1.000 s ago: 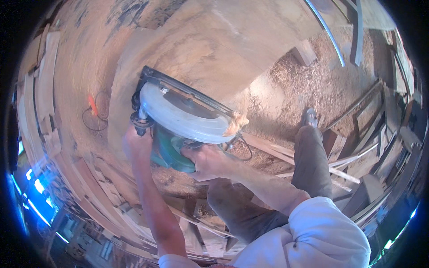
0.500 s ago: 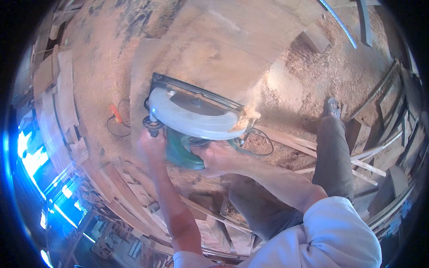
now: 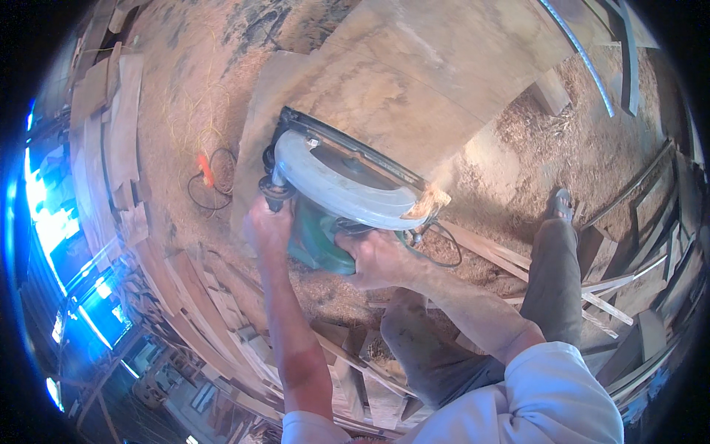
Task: The person uses a circular saw to cut a large plank of wood on the floor. After cutting, the person moves the cut piece aside and picks up a smaller piece of wood.
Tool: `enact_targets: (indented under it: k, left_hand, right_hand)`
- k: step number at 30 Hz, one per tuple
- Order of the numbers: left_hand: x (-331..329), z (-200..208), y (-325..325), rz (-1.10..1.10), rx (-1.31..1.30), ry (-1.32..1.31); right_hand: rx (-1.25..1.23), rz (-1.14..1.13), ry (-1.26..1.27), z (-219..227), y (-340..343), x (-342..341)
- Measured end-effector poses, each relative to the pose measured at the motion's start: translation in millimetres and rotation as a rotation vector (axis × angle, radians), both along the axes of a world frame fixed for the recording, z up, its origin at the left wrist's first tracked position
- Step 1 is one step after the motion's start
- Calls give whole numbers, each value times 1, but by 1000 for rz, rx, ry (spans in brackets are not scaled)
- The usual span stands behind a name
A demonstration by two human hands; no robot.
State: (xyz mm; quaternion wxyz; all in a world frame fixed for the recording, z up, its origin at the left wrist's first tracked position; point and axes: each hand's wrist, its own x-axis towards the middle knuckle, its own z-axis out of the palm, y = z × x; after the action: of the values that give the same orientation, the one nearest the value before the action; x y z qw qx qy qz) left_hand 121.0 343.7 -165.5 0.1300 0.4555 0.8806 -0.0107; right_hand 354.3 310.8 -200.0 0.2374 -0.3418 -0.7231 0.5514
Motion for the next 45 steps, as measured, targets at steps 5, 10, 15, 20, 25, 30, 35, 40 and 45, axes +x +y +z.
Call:
enact_targets:
  k: [5,10,15,20,25,30,35,40,45]
  left_hand:
    - [-4,2,2,2,-12,3]
    - [-7,-2,3,-16,5,6]
    - [-18,-13,-4,-67,147,-45]
    - [-12,-6,0,-98,101,22]
    - [-17,-8,-1,-83,174,-14]
    - [-18,-9,1,-85,159,13]
    - [-23,-11,3,-67,162,45]
    - [-21,-7,3,-69,153,54]
    - [-22,-10,4,-54,129,26]
  right_hand:
    - [-50,43,-34,1,3,-3]
    - [-19,8,13,-6,3,-8]
    - [-133,70,-15,-3,5,-9]
    - [-186,134,-66,-1,7,-8]
    - [-202,126,-34,5,13,-8]
    - [-106,14,67,8,14,-11]
    - [-52,-7,95,-3,12,-17]
    - [-99,57,37,-2,12,-16]
    - [-84,49,6,-3,13,-16]
